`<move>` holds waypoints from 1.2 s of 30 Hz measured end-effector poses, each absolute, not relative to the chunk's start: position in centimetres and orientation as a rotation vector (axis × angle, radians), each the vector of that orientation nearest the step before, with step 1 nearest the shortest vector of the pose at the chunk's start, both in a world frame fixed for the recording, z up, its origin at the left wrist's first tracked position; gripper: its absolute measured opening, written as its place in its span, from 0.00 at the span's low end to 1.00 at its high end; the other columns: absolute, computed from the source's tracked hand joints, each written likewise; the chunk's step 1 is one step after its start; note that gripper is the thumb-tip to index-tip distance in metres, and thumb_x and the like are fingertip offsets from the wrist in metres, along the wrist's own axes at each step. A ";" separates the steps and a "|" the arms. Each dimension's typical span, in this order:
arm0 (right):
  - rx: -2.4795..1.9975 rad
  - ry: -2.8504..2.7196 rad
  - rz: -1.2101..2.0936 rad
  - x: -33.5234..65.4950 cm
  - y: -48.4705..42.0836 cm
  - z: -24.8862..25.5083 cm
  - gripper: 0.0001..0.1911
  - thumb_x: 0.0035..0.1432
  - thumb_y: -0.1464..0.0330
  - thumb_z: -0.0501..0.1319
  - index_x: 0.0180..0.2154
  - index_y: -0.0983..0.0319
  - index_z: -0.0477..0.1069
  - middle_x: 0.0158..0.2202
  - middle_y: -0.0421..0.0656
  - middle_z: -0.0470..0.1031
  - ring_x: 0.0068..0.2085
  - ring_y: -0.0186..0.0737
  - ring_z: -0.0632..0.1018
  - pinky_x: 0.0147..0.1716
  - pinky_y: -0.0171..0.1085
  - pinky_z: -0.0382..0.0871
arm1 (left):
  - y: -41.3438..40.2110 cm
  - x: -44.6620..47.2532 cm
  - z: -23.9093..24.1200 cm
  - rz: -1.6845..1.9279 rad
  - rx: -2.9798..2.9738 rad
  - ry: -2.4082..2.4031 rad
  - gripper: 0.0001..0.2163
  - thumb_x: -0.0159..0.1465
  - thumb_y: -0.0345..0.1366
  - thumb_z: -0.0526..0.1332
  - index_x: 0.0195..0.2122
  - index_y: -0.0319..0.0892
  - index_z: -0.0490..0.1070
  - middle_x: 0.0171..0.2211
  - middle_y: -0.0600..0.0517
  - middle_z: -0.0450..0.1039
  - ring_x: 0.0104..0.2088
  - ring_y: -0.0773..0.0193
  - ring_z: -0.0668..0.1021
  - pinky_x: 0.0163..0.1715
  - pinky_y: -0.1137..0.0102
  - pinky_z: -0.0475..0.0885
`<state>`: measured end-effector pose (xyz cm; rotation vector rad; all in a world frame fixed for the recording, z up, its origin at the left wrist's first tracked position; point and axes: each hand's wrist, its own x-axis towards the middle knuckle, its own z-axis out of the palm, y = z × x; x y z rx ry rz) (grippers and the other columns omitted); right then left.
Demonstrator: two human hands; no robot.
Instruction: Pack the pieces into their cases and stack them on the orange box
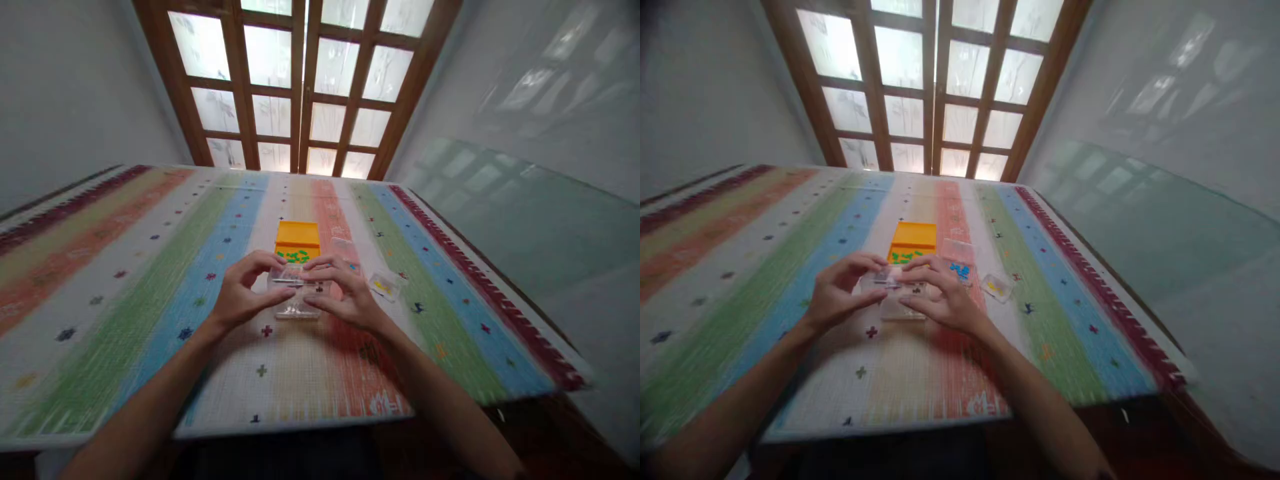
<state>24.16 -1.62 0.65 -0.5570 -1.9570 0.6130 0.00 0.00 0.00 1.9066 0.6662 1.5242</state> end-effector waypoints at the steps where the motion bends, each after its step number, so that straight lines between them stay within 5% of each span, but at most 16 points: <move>1: -0.562 -1.955 0.610 24.1 -1.6 0.7 0.15 0.64 0.66 0.70 0.52 0.54 0.77 0.51 0.46 0.75 0.56 0.45 0.77 0.58 0.52 0.72 | 0.0 0.1 0.1 1.525 1.901 0.664 0.14 0.54 0.34 0.78 0.39 0.43 0.78 0.39 0.47 0.80 0.42 0.60 0.82 0.44 0.67 0.78; 15: -0.594 -2.013 0.559 24.4 -1.6 1.1 0.16 0.64 0.63 0.69 0.53 0.51 0.79 0.52 0.46 0.74 0.55 0.46 0.77 0.58 0.52 0.73 | -0.1 0.1 0.2 1.492 1.910 0.638 0.14 0.55 0.35 0.78 0.39 0.43 0.77 0.42 0.46 0.78 0.44 0.59 0.82 0.44 0.66 0.79; 22: -0.730 -2.044 0.549 25.4 -1.3 1.2 0.32 0.60 0.59 0.71 0.63 0.54 0.67 0.57 0.49 0.73 0.57 0.49 0.76 0.58 0.53 0.73 | 0.0 -0.5 0.3 1.430 2.075 0.660 0.17 0.55 0.37 0.78 0.42 0.43 0.75 0.46 0.46 0.74 0.48 0.57 0.80 0.48 0.62 0.81; 26: -0.795 -2.125 0.576 25.9 -0.9 0.7 0.35 0.58 0.59 0.72 0.64 0.55 0.65 0.57 0.49 0.74 0.54 0.48 0.78 0.53 0.49 0.76 | 0.1 -1.1 0.5 1.274 2.269 0.725 0.17 0.59 0.38 0.76 0.47 0.43 0.75 0.49 0.44 0.75 0.51 0.54 0.80 0.50 0.59 0.80; 36: -0.794 -2.351 0.580 26.1 -0.6 0.0 0.35 0.57 0.66 0.72 0.64 0.54 0.65 0.56 0.49 0.71 0.57 0.51 0.74 0.59 0.55 0.71 | 0.5 -1.6 -0.5 0.874 2.440 0.707 0.27 0.62 0.41 0.71 0.60 0.43 0.67 0.55 0.41 0.76 0.54 0.50 0.79 0.54 0.55 0.76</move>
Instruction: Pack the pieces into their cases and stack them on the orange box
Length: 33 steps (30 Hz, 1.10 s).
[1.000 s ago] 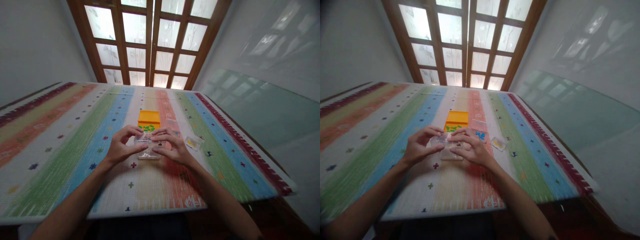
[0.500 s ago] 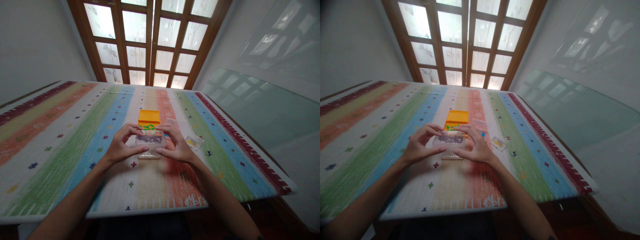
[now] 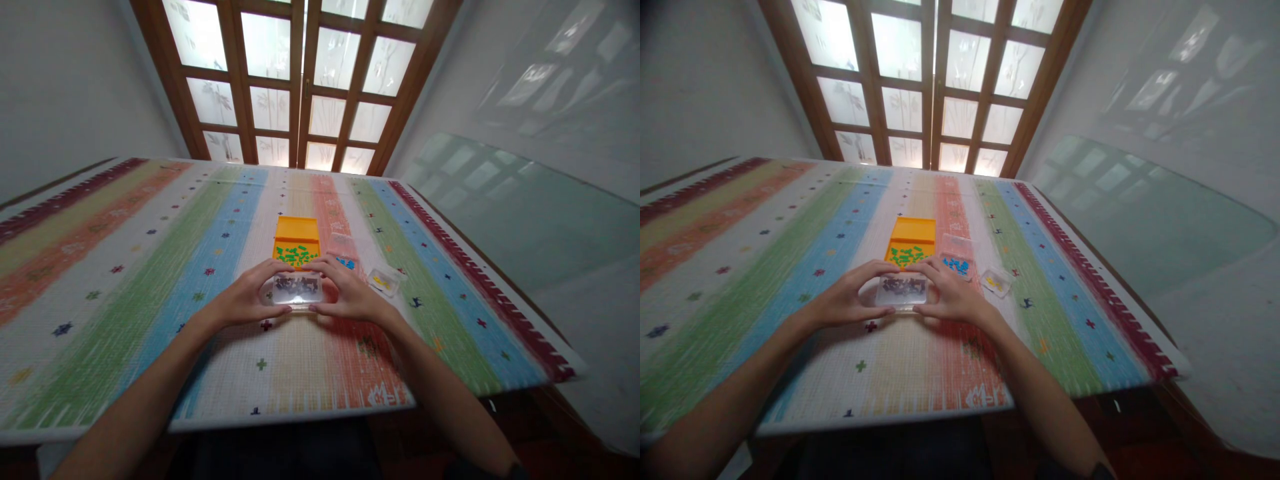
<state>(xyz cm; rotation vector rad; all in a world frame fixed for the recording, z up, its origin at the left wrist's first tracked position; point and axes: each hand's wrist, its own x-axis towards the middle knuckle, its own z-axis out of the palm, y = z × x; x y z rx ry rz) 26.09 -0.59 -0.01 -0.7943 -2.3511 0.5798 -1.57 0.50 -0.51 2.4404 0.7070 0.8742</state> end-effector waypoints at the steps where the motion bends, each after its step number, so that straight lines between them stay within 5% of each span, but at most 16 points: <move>1: -0.806 -2.361 0.587 26.1 -0.6 -0.1 0.35 0.57 0.67 0.72 0.64 0.54 0.65 0.56 0.49 0.71 0.57 0.51 0.74 0.59 0.55 0.71 | 0.5 -1.6 -0.6 0.856 2.438 0.710 0.26 0.63 0.41 0.71 0.60 0.44 0.67 0.55 0.41 0.76 0.55 0.50 0.79 0.54 0.55 0.76; 19: -0.910 -2.462 0.581 25.8 -1.0 0.0 0.37 0.55 0.71 0.70 0.65 0.54 0.65 0.57 0.49 0.72 0.57 0.50 0.75 0.58 0.53 0.71 | 0.5 -1.6 -0.8 0.808 2.367 0.717 0.28 0.60 0.38 0.72 0.61 0.45 0.69 0.53 0.42 0.77 0.51 0.50 0.81 0.51 0.55 0.78; 25: -0.830 -2.431 0.533 26.4 -0.8 0.4 0.40 0.54 0.56 0.75 0.64 0.54 0.66 0.59 0.49 0.71 0.59 0.51 0.73 0.60 0.53 0.70 | 0.5 -1.7 -1.0 0.813 2.366 0.733 0.31 0.59 0.38 0.72 0.63 0.45 0.67 0.57 0.41 0.76 0.55 0.49 0.80 0.54 0.54 0.77; 28: -0.875 -2.299 0.349 27.9 0.0 1.5 0.34 0.59 0.53 0.71 0.62 0.55 0.67 0.59 0.50 0.71 0.61 0.52 0.72 0.62 0.55 0.67 | 0.5 -1.8 -1.1 0.826 2.377 0.754 0.34 0.58 0.38 0.73 0.65 0.45 0.65 0.60 0.39 0.74 0.58 0.47 0.79 0.58 0.51 0.75; 33: -1.284 -2.087 -0.199 30.6 2.0 2.0 0.25 0.65 0.62 0.63 0.62 0.60 0.68 0.57 0.55 0.72 0.58 0.60 0.70 0.58 0.59 0.64 | 0.2 -1.8 -0.8 0.901 2.392 0.802 0.35 0.58 0.43 0.74 0.65 0.45 0.66 0.59 0.39 0.75 0.57 0.45 0.80 0.58 0.50 0.76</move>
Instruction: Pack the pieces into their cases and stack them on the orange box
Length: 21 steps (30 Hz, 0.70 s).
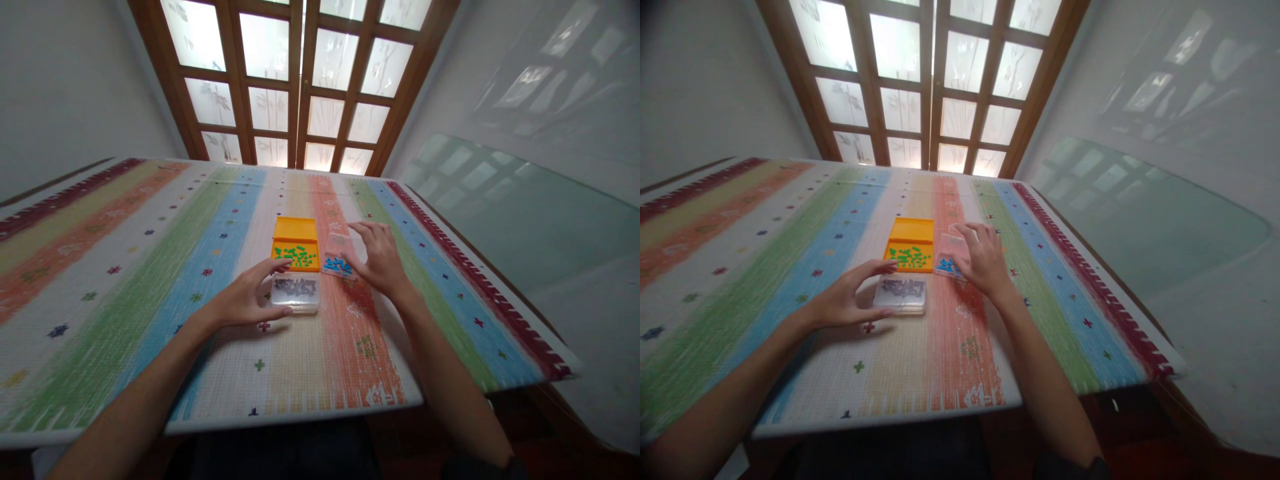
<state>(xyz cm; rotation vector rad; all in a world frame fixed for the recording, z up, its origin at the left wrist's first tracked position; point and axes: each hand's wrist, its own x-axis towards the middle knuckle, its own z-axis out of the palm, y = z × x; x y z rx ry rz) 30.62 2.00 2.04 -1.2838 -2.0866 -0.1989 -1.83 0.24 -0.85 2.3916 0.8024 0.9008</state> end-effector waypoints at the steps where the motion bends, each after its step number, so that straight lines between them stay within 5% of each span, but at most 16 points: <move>1: -1.364 -2.067 -0.265 31.0 2.3 1.8 0.25 0.65 0.64 0.62 0.62 0.61 0.68 0.56 0.56 0.73 0.57 0.61 0.71 0.57 0.59 0.64 | 0.2 -1.8 -0.8 0.926 2.378 0.819 0.35 0.58 0.43 0.74 0.65 0.46 0.65 0.58 0.39 0.76 0.56 0.46 0.81 0.57 0.50 0.76; 11: -1.711 -2.194 -0.343 30.8 3.8 -0.1 0.20 0.61 0.78 0.53 0.52 0.63 0.74 0.41 0.53 0.82 0.44 0.51 0.80 0.59 0.53 0.60 | 0.4 -1.8 -0.6 1.083 2.354 0.881 0.32 0.63 0.41 0.71 0.66 0.46 0.64 0.51 0.43 0.81 0.51 0.51 0.83 0.55 0.55 0.78; 21: -1.578 -2.031 -0.372 30.8 2.8 2.5 0.22 0.65 0.77 0.51 0.54 0.59 0.76 0.41 0.49 0.81 0.43 0.49 0.78 0.51 0.49 0.59 | 0.3 -1.4 -1.1 1.127 2.349 0.925 0.29 0.65 0.42 0.69 0.65 0.45 0.64 0.51 0.42 0.80 0.51 0.50 0.83 0.54 0.55 0.79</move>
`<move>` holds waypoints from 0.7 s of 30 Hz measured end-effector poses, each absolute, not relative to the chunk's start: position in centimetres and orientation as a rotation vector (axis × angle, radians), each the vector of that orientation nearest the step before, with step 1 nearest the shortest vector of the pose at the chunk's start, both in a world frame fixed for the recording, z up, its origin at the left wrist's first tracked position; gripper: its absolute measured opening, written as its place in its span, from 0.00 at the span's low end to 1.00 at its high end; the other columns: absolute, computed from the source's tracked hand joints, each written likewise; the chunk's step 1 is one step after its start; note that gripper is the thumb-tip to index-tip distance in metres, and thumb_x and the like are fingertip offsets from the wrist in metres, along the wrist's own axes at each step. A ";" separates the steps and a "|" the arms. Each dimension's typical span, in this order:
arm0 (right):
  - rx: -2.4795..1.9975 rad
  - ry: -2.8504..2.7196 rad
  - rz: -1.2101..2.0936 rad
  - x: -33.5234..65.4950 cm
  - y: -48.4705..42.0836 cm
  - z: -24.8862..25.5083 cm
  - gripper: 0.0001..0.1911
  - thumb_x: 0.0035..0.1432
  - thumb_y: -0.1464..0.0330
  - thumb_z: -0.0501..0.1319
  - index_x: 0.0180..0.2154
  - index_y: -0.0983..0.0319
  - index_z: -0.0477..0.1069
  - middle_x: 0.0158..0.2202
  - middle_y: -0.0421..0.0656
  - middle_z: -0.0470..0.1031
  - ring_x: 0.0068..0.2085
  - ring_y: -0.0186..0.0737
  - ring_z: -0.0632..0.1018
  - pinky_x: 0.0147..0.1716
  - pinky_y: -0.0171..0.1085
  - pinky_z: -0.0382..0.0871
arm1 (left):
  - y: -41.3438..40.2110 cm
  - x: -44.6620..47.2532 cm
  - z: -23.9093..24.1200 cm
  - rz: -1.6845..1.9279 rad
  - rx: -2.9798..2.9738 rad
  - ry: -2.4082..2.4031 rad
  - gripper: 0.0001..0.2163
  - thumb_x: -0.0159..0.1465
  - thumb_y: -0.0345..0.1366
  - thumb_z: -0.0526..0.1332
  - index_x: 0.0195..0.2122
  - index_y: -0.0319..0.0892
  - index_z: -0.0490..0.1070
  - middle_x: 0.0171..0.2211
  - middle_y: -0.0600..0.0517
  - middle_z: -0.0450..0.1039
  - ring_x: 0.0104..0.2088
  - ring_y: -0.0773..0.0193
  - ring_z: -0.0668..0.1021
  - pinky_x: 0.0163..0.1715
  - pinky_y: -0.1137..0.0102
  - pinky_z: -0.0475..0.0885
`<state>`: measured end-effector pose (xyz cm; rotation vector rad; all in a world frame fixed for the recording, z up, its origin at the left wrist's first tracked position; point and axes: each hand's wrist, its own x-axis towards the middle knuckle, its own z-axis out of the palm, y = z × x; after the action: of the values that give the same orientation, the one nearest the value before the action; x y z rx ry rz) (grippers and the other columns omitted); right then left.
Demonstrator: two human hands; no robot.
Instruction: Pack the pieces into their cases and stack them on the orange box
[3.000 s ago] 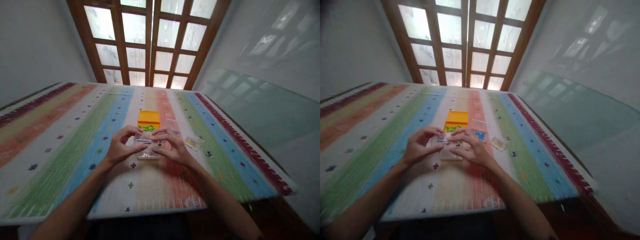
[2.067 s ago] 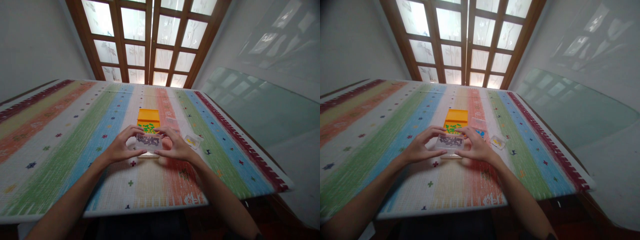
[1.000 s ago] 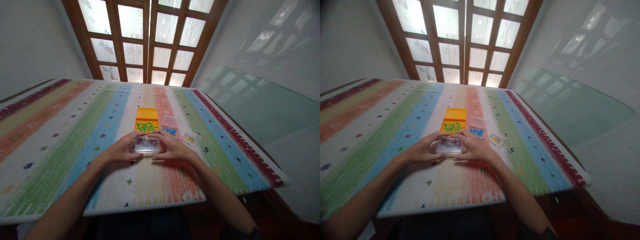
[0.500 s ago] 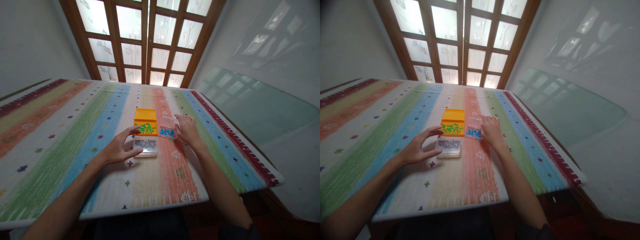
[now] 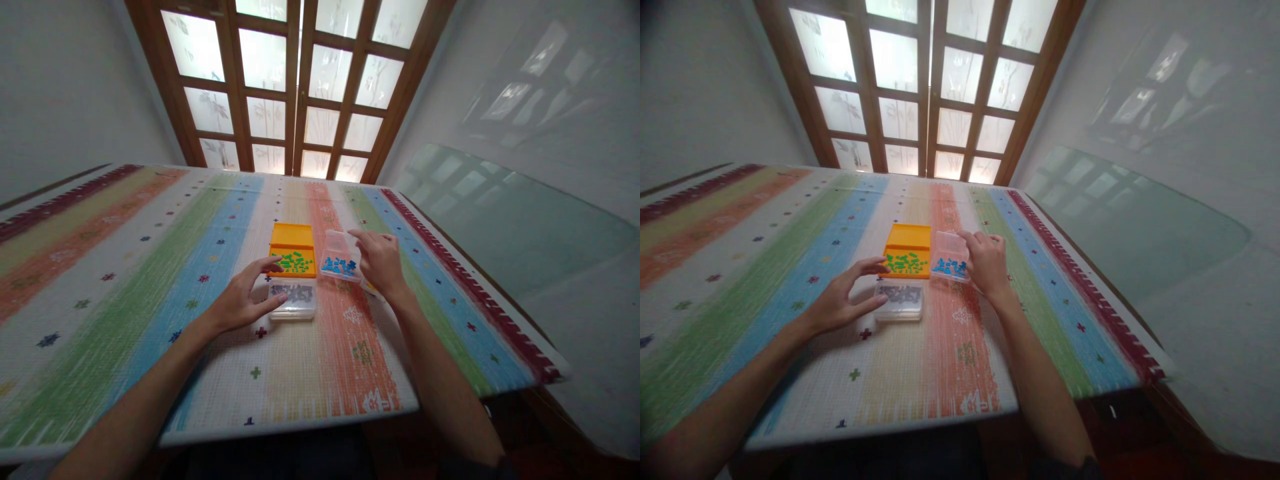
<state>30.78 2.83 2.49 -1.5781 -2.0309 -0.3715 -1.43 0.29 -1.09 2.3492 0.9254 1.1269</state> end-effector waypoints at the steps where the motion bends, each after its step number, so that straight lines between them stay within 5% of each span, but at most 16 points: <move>1: -1.534 -2.006 -0.370 30.7 2.6 2.9 0.22 0.66 0.76 0.51 0.55 0.58 0.76 0.40 0.48 0.81 0.43 0.49 0.78 0.50 0.48 0.59 | 0.2 -1.3 -1.1 1.131 2.350 0.919 0.30 0.65 0.42 0.70 0.66 0.45 0.63 0.52 0.42 0.79 0.52 0.50 0.83 0.55 0.54 0.78; 12: -1.069 -2.013 -0.131 27.1 -1.1 5.1 0.20 0.72 0.72 0.53 0.59 0.51 0.73 0.39 0.42 0.81 0.41 0.45 0.79 0.49 0.47 0.63 | -0.8 0.7 -0.5 1.301 2.270 0.770 0.49 0.56 0.42 0.77 0.74 0.51 0.50 0.66 0.39 0.68 0.64 0.45 0.74 0.64 0.48 0.71; 21: -0.920 -1.979 0.024 26.1 -2.0 5.0 0.16 0.73 0.66 0.55 0.58 0.53 0.73 0.46 0.45 0.82 0.45 0.46 0.80 0.49 0.48 0.70 | -1.2 1.0 -0.7 1.385 2.098 0.668 0.44 0.56 0.38 0.78 0.71 0.51 0.60 0.62 0.41 0.73 0.56 0.48 0.80 0.58 0.54 0.78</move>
<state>26.07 -2.04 5.05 -0.9198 -1.9787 0.0237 1.01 -1.23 -0.75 2.0983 0.6684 1.3848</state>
